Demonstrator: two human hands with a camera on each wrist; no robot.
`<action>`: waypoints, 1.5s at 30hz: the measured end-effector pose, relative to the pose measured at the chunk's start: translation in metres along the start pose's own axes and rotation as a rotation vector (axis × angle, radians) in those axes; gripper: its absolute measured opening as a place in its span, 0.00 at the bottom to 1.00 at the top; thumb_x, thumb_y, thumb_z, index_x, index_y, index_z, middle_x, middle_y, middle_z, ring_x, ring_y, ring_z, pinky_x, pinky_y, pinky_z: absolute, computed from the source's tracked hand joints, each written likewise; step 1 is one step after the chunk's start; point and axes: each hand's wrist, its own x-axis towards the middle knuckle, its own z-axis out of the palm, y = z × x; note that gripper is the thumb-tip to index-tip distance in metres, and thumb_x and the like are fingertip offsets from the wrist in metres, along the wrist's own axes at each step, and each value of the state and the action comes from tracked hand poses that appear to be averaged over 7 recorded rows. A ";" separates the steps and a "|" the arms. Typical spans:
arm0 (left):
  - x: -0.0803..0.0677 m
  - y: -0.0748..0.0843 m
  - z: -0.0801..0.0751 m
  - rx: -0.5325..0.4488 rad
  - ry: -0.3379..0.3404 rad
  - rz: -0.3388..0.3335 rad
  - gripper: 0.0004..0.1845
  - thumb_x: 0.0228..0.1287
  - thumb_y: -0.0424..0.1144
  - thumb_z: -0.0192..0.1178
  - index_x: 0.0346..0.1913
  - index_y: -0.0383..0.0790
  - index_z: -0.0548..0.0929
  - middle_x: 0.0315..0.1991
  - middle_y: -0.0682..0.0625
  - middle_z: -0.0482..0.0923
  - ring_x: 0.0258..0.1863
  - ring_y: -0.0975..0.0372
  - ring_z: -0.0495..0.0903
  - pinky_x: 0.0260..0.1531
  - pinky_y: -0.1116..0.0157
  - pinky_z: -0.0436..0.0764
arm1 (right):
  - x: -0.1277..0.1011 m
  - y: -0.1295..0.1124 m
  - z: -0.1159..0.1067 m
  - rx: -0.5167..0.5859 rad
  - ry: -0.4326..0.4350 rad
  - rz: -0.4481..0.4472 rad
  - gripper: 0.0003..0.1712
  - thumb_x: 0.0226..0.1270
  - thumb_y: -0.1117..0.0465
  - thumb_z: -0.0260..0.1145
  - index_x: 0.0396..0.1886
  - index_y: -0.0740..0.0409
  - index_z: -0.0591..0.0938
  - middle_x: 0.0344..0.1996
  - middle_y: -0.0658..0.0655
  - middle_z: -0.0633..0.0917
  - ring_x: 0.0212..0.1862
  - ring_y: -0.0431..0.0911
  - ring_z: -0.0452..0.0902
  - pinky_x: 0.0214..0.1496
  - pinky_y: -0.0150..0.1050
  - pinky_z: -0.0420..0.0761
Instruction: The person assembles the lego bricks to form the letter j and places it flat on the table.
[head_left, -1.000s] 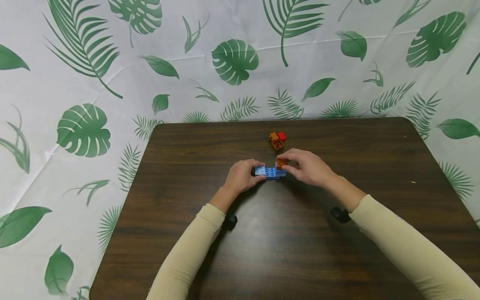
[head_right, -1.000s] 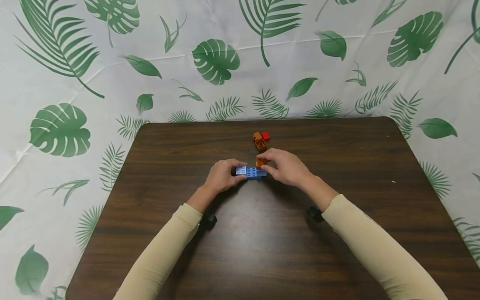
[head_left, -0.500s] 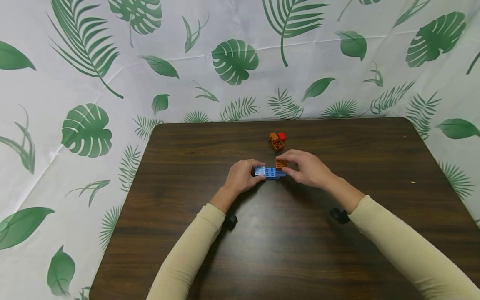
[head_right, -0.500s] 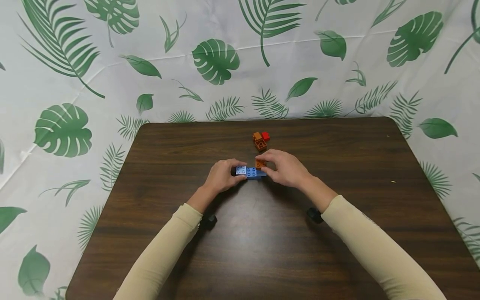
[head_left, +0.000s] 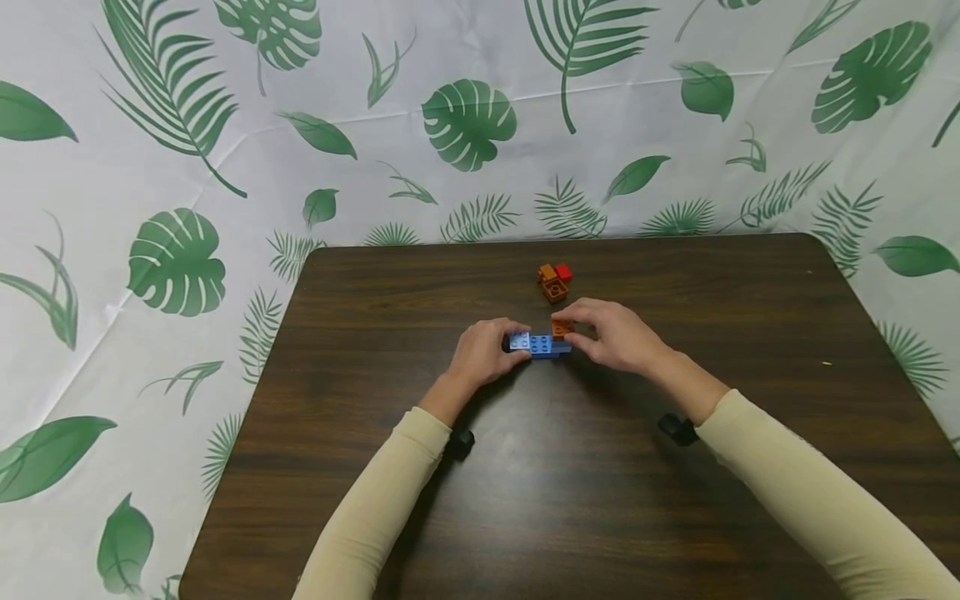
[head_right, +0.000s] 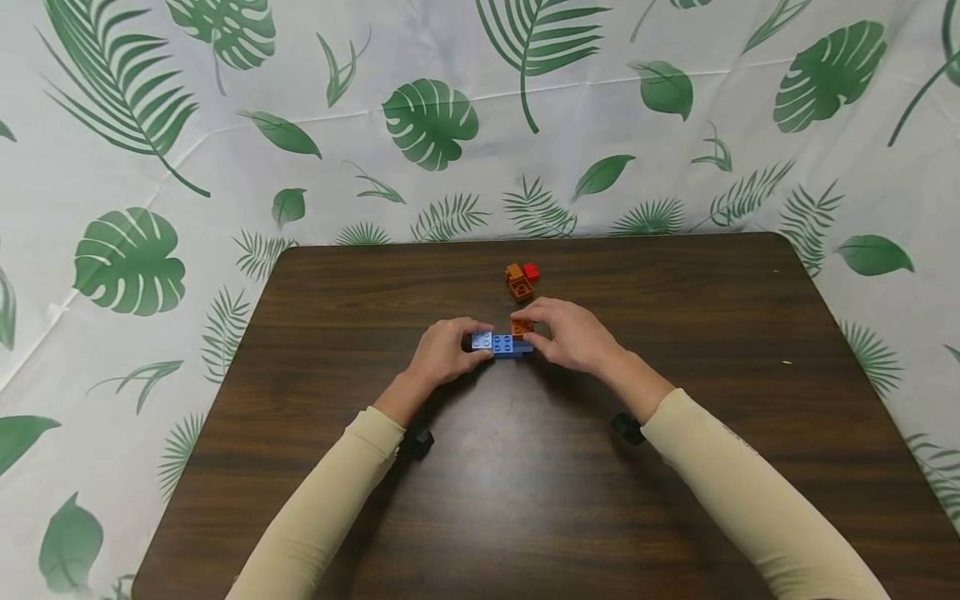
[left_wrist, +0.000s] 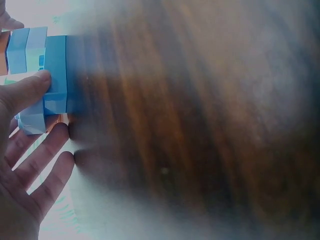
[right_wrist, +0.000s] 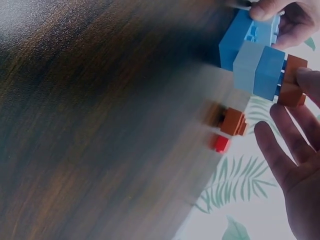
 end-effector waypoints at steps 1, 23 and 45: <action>0.000 0.000 0.000 -0.001 0.001 0.001 0.21 0.54 0.53 0.70 0.52 0.55 0.85 0.45 0.57 0.83 0.37 0.64 0.79 0.37 0.61 0.77 | 0.000 0.000 -0.001 -0.001 -0.003 0.003 0.22 0.65 0.56 0.66 0.59 0.48 0.79 0.52 0.52 0.80 0.51 0.51 0.78 0.55 0.52 0.75; 0.002 -0.001 -0.003 -0.014 -0.005 0.010 0.21 0.54 0.53 0.70 0.52 0.55 0.85 0.44 0.57 0.83 0.35 0.65 0.78 0.36 0.62 0.77 | 0.006 -0.001 -0.006 0.005 -0.039 0.024 0.22 0.64 0.57 0.68 0.59 0.48 0.81 0.46 0.49 0.82 0.44 0.50 0.78 0.50 0.49 0.77; 0.002 -0.002 -0.002 -0.022 -0.011 0.005 0.21 0.55 0.53 0.69 0.52 0.54 0.84 0.46 0.56 0.83 0.37 0.65 0.78 0.38 0.61 0.77 | 0.012 -0.007 -0.009 -0.004 -0.086 0.098 0.22 0.62 0.57 0.69 0.57 0.47 0.82 0.49 0.51 0.83 0.49 0.51 0.79 0.54 0.53 0.75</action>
